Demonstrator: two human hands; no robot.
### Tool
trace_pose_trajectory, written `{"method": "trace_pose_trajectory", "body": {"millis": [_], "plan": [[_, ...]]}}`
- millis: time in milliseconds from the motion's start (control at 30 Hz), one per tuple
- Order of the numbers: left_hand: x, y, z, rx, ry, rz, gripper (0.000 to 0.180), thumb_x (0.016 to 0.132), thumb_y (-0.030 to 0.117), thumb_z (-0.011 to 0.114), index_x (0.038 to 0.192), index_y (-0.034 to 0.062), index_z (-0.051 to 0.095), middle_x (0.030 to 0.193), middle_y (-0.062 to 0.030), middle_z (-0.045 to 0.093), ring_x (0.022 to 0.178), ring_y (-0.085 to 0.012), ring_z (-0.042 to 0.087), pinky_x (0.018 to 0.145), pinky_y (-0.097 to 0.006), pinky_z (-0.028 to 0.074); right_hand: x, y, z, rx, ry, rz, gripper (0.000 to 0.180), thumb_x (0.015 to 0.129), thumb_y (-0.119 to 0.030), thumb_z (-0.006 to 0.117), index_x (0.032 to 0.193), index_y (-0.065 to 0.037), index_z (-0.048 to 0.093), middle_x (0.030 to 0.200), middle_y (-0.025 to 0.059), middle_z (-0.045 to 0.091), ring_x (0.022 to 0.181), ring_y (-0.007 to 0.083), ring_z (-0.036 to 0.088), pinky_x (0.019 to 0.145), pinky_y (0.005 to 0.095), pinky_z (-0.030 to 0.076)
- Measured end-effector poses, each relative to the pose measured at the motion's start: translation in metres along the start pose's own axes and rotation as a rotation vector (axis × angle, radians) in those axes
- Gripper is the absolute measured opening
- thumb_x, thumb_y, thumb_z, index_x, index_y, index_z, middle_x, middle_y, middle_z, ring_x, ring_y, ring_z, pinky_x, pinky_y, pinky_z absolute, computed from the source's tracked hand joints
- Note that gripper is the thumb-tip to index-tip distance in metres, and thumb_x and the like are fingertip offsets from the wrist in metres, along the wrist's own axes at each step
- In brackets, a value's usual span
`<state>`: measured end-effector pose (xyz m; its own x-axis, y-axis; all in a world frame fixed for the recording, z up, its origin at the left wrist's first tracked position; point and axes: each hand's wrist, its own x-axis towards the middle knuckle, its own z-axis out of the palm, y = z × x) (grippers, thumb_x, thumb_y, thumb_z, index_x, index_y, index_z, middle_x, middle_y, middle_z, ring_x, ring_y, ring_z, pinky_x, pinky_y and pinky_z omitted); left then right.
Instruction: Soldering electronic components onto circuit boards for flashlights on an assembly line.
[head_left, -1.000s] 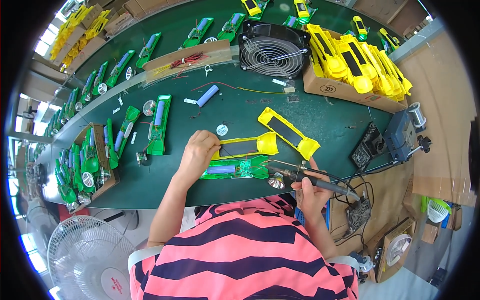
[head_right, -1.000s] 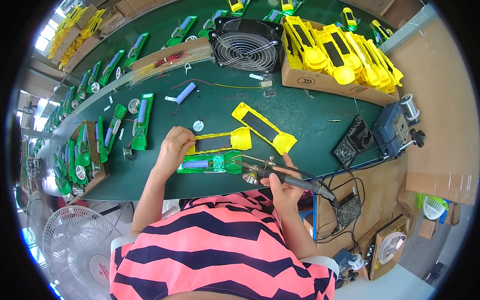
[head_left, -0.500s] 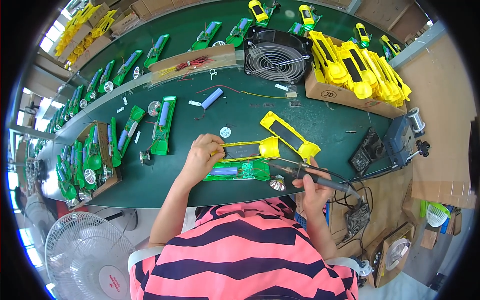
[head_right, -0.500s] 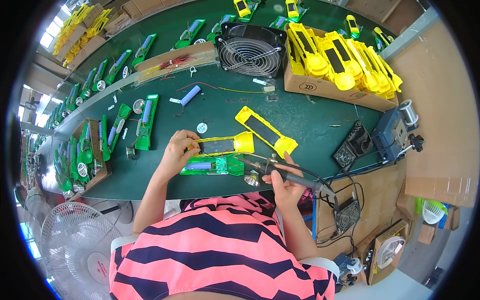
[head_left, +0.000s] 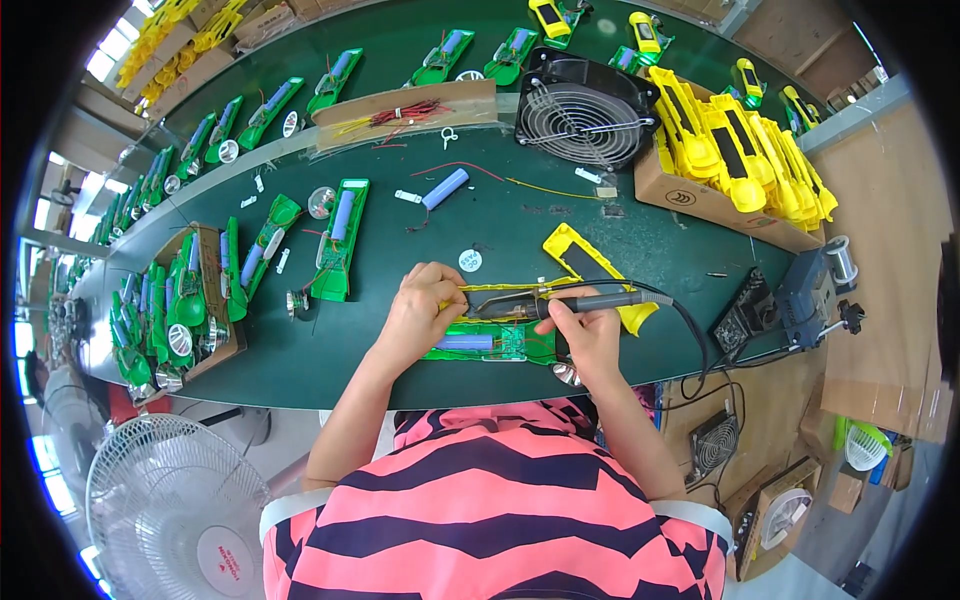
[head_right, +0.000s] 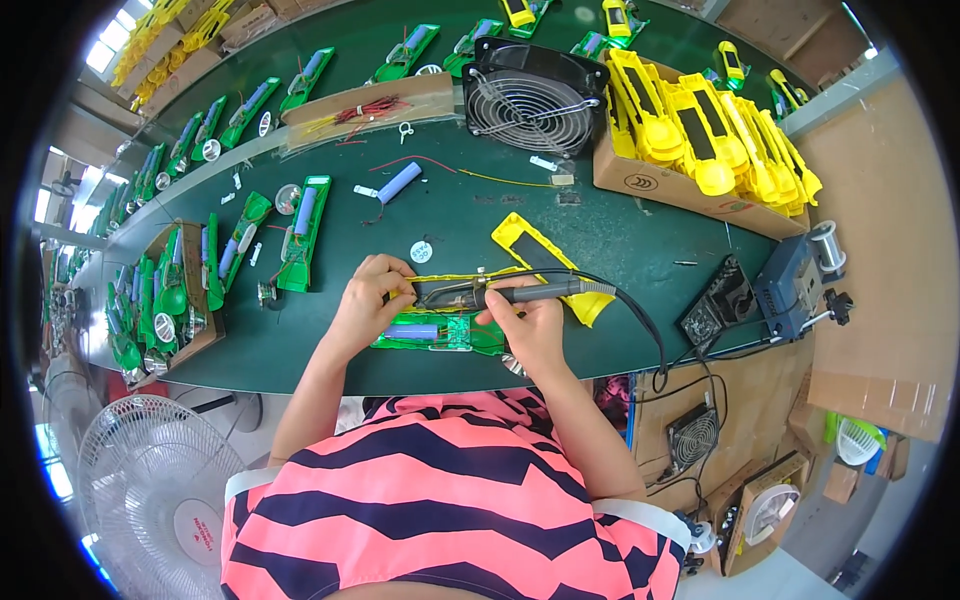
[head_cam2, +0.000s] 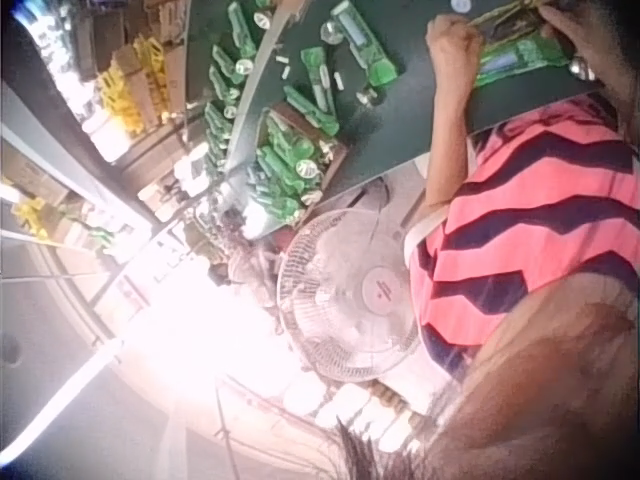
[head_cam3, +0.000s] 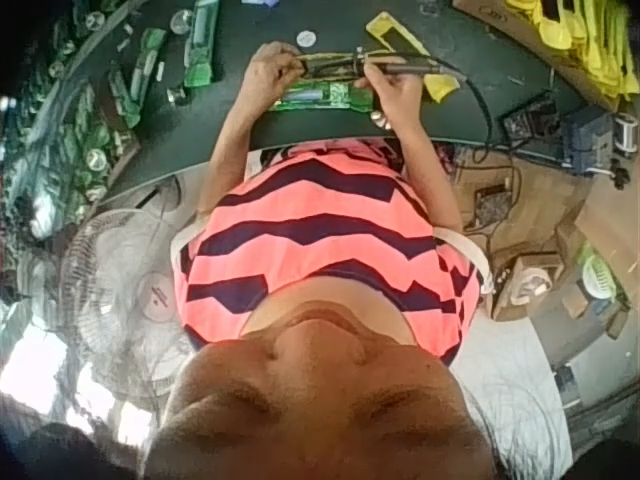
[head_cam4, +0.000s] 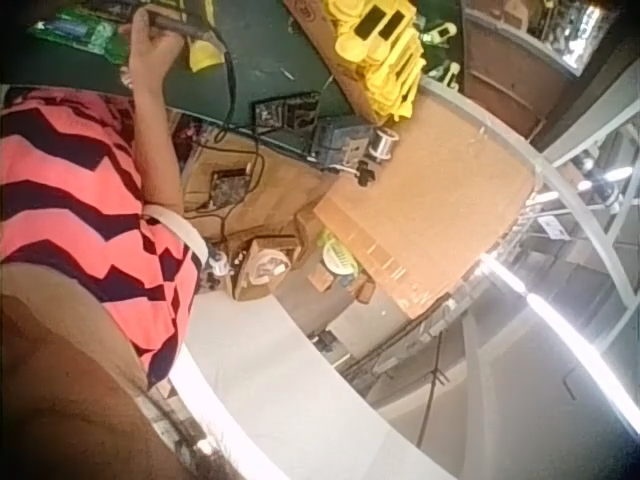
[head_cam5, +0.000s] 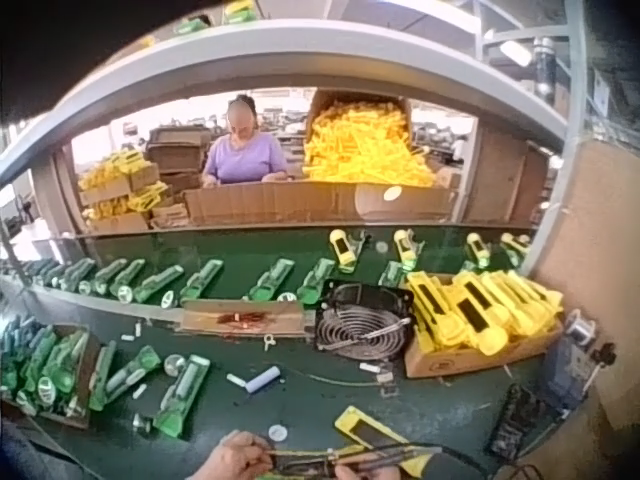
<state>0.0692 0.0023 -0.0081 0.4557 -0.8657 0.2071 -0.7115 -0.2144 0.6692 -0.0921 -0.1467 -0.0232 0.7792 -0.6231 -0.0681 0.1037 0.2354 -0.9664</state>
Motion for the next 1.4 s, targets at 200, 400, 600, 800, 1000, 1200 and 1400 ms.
{"method": "trace_pose_trajectory", "body": {"millis": [200, 400, 600, 800, 1000, 1200, 1400], "plan": [[-0.001, -0.001, 0.0, -0.004, 0.007, -0.012, 0.007, 0.065, -0.001, 0.062, 0.07, -0.0002, 0.057, 0.086, -0.0082, 0.057, 0.081, -0.0251, 0.051, 0.071, -0.033, 0.042, 0.003, -0.001, 0.003, -0.055, -0.065, 0.033, 0.016, 0.081, -0.009, 0.059, 0.089, 0.004, 0.054, 0.075, 0.0084, 0.059, 0.063, 0.0145, 0.062, 0.057, 0.0219, 0.047], [-0.001, 0.0, 0.0, -0.013, 0.008, -0.021, 0.007, 0.065, -0.001, 0.062, 0.069, 0.0002, 0.057, 0.087, -0.0084, 0.057, 0.082, -0.0256, 0.051, 0.071, -0.034, 0.042, 0.004, 0.002, 0.004, -0.055, -0.071, 0.006, 0.016, 0.082, -0.009, 0.058, 0.09, 0.005, 0.054, 0.078, 0.0095, 0.06, 0.064, 0.0149, 0.062, 0.057, 0.0223, 0.048], [0.0, -0.001, 0.0, -0.017, 0.003, -0.016, 0.007, 0.065, -0.001, 0.062, 0.068, 0.0007, 0.056, 0.087, -0.0086, 0.057, 0.082, -0.0258, 0.051, 0.072, -0.034, 0.042, 0.003, 0.0, 0.004, -0.085, -0.072, 0.016, 0.017, 0.082, -0.008, 0.059, 0.092, 0.005, 0.053, 0.078, 0.0093, 0.06, 0.066, 0.0156, 0.063, 0.058, 0.0222, 0.048], [0.0, 0.0, 0.0, -0.016, 0.006, -0.011, 0.007, 0.065, -0.001, 0.062, 0.067, 0.0007, 0.056, 0.086, -0.0088, 0.057, 0.082, -0.0259, 0.051, 0.072, -0.034, 0.042, -0.002, -0.003, -0.004, 0.023, 0.019, -0.029, 0.014, 0.082, -0.006, 0.058, 0.091, 0.003, 0.053, 0.081, 0.0103, 0.06, 0.065, 0.016, 0.062, 0.057, 0.0221, 0.047], [0.001, 0.001, 0.0, -0.009, 0.001, -0.021, 0.005, 0.065, -0.001, 0.062, 0.067, 0.0006, 0.057, 0.086, -0.0088, 0.057, 0.082, -0.0257, 0.051, 0.072, -0.033, 0.042, -0.022, -0.012, -0.029, -0.278, 0.188, -0.306, 0.014, 0.081, -0.004, 0.056, 0.093, 0.0, 0.054, 0.068, 0.0073, 0.063, 0.077, 0.0127, 0.06, 0.086, 0.0369, 0.04], [0.0, 0.002, 0.001, 0.002, 0.017, -0.026, 0.003, 0.065, -0.001, 0.06, 0.066, 0.0009, 0.058, 0.085, -0.0081, 0.057, 0.08, -0.0257, 0.051, 0.075, -0.034, 0.042, -0.031, -0.016, -0.06, -0.887, 0.226, -0.641, 0.021, 0.081, -0.008, 0.056, 0.101, -0.004, 0.05, 0.072, 0.0032, 0.064, 0.077, 0.0201, 0.059, 0.095, 0.0449, 0.031], [0.0, 0.003, 0.001, 0.033, 0.02, -0.035, 0.006, 0.064, 0.0, 0.063, 0.068, 0.0007, 0.058, 0.086, -0.0074, 0.057, 0.082, -0.0249, 0.052, 0.07, -0.033, 0.044, -0.024, -0.005, -0.071, -1.046, 0.162, -0.53, 0.042, 0.073, -0.011, 0.066, 0.108, -0.004, 0.045, 0.106, 0.0074, 0.059, 0.109, 0.0268, 0.046, 0.098, 0.0438, 0.029]]}}
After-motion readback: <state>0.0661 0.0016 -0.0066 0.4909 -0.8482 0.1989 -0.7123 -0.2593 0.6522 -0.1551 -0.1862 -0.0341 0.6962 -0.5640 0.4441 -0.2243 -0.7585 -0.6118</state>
